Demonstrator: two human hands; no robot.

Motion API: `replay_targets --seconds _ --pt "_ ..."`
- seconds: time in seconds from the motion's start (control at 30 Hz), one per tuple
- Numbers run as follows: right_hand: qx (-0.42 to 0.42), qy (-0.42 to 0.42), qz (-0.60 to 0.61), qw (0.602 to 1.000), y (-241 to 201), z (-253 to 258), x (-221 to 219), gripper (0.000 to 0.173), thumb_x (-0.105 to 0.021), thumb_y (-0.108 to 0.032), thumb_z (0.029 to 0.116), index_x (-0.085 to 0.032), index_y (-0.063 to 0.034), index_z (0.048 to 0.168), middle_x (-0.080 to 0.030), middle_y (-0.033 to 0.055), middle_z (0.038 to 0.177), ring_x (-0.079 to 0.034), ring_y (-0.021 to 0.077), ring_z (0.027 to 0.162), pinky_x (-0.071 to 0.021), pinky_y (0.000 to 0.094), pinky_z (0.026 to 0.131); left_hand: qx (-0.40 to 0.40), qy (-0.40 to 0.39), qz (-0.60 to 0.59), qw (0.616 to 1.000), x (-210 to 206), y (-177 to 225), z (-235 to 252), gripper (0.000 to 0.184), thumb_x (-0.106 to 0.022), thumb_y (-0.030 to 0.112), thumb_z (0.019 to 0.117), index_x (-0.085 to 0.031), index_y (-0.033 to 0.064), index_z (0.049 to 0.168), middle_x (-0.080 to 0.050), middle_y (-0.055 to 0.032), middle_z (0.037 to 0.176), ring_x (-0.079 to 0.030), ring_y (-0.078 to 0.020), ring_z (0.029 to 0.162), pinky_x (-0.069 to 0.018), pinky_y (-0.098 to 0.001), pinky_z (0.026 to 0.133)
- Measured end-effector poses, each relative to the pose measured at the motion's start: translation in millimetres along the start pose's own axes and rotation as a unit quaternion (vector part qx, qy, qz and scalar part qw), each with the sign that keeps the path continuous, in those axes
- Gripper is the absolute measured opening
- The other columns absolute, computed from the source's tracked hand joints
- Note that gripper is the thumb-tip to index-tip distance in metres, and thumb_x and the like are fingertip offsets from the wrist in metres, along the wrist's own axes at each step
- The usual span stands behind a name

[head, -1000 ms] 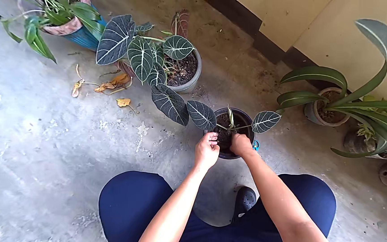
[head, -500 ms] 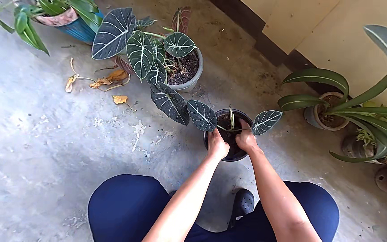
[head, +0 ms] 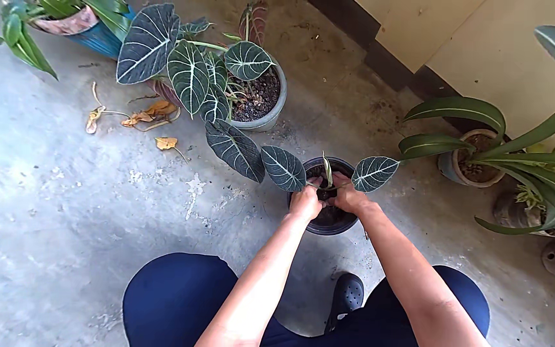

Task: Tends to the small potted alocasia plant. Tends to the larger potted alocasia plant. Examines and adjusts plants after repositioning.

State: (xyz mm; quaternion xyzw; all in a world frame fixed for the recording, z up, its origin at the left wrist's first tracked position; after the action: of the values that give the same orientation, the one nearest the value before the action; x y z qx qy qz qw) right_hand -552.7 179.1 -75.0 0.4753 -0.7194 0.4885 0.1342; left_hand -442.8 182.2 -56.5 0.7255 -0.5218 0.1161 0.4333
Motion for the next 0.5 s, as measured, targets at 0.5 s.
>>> replay_targets --seconds 0.5 --pt "-0.096 -0.059 -0.09 0.99 -55.2 -15.8 35.6 0.033 -0.056 0.001 0.0997 -0.065 0.0051 0.131 -0.064 0.0193 0.137 -0.056 0.0332 0.133 -0.04 0.047 0.114 0.056 -0.024 0.036 0.997 -14.7 -12.9 13.8 0.045 -0.055 0.011 0.0996 -0.059 0.01 0.144 -0.054 -0.0117 0.151 -0.048 -0.0278 0.144 -0.0368 -0.0466 0.12"
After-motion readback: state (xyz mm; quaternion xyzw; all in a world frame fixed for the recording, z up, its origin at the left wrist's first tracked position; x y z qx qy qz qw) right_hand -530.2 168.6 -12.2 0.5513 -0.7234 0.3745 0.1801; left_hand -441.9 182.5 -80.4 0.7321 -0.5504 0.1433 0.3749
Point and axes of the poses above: each hand's wrist, its own z-axis towards the middle knuckle, its own x-axis out of the back of the hand, y = z × x, the point moved 9 cm from there along z, towards the middle knuckle
